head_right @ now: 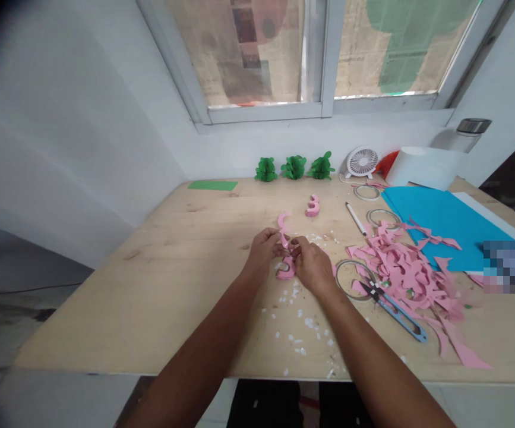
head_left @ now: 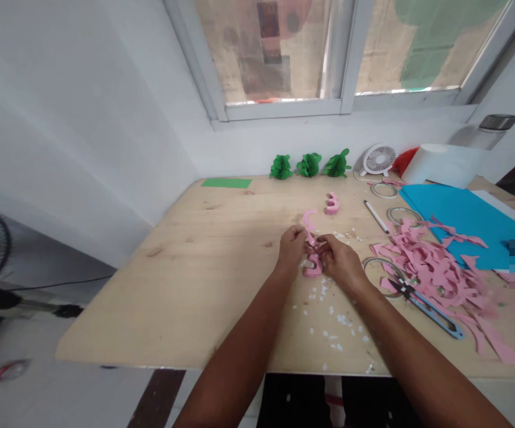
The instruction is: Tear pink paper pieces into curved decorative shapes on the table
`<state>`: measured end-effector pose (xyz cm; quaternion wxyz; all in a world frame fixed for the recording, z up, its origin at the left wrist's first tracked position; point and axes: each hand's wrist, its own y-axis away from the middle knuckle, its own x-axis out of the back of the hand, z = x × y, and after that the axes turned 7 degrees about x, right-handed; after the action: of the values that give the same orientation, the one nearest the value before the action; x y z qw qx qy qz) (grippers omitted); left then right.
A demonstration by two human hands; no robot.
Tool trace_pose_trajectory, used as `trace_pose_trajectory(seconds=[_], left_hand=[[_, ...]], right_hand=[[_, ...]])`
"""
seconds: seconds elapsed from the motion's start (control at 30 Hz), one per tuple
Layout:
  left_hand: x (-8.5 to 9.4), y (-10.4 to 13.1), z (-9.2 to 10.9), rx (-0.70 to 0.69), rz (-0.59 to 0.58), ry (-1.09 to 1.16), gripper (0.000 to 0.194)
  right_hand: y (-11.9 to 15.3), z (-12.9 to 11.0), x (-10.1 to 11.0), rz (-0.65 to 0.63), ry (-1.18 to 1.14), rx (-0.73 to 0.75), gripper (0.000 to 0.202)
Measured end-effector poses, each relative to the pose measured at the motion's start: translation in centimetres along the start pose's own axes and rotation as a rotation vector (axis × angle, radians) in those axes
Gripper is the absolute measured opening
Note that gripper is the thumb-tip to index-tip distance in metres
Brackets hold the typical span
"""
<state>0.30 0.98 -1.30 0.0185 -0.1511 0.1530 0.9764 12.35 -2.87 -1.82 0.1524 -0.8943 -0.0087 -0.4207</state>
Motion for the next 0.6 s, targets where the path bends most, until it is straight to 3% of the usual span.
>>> trace_pose_trajectory(seconds=[0.2,0.43,0.6], left_hand=[[0.02,0.01,-0.18,0.015,-0.011,0.026,0.009],[0.03,-0.08,-0.08,-0.014,-0.011,0.026,0.006],[0.02,-0.01,0.03,-0.005,-0.006,0.025,0.007]], right_hand=[[-0.06,-0.04,0.62,0.044,-0.104,-0.079,0.038],[-0.08,-0.19,0.73,0.096,0.037,-0.106,0.037],[-0.01,-0.21,0.53,0.052,-0.166,-0.02,0.043]])
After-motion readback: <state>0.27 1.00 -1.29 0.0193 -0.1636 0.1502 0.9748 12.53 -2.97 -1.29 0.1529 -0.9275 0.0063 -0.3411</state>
